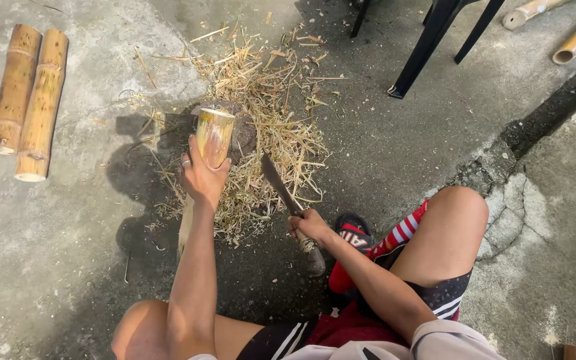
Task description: Peeling and scraping the outer layer of a bamboo pole using a machete.
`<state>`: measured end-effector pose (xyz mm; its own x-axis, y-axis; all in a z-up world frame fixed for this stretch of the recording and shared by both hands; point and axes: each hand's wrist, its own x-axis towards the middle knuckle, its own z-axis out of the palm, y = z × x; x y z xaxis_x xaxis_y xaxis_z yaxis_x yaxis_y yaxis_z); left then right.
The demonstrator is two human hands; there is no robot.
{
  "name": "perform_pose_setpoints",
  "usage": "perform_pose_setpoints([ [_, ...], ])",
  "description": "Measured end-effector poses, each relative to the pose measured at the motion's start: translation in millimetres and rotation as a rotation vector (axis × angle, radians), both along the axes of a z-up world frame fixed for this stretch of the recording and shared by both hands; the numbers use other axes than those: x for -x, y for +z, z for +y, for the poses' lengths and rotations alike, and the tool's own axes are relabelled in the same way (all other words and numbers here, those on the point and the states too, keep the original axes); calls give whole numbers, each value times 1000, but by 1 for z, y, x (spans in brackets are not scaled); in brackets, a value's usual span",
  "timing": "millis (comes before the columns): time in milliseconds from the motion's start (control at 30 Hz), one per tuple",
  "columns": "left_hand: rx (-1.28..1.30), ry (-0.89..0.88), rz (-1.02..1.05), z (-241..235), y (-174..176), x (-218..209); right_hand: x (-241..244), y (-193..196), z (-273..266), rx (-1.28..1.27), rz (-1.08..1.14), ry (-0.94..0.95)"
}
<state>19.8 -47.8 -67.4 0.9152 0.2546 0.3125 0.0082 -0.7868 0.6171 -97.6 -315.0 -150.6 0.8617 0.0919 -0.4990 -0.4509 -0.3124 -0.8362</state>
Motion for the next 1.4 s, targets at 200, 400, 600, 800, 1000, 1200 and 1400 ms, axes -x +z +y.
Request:
perform_pose_setpoints([
  [200, -353, 4, 431, 21, -126, -5, 22, -15, -9, 401, -123, 49],
  [400, -139, 35, 546, 35, -136, 30, 14, 21, 0, 389, -245, 27],
  [600, -44, 145, -116, -26, -234, 54, -3, 6, 11, 362, -480, 58],
  [800, 2182, 668, -45, -27, -175, 80, 9, 4, 13, 345, -313, 117],
  [1000, 2431, 705, -376, 16, -223, 43, 10, 12, -2, 416, -333, 73],
  [1200, 2056, 607, -658, 55, -82, 54, 5, 4, -10, 353, -293, 37],
  [1400, 1614, 112, -914, 91, 54, 57, 13, -6, -5, 372, -281, 64],
])
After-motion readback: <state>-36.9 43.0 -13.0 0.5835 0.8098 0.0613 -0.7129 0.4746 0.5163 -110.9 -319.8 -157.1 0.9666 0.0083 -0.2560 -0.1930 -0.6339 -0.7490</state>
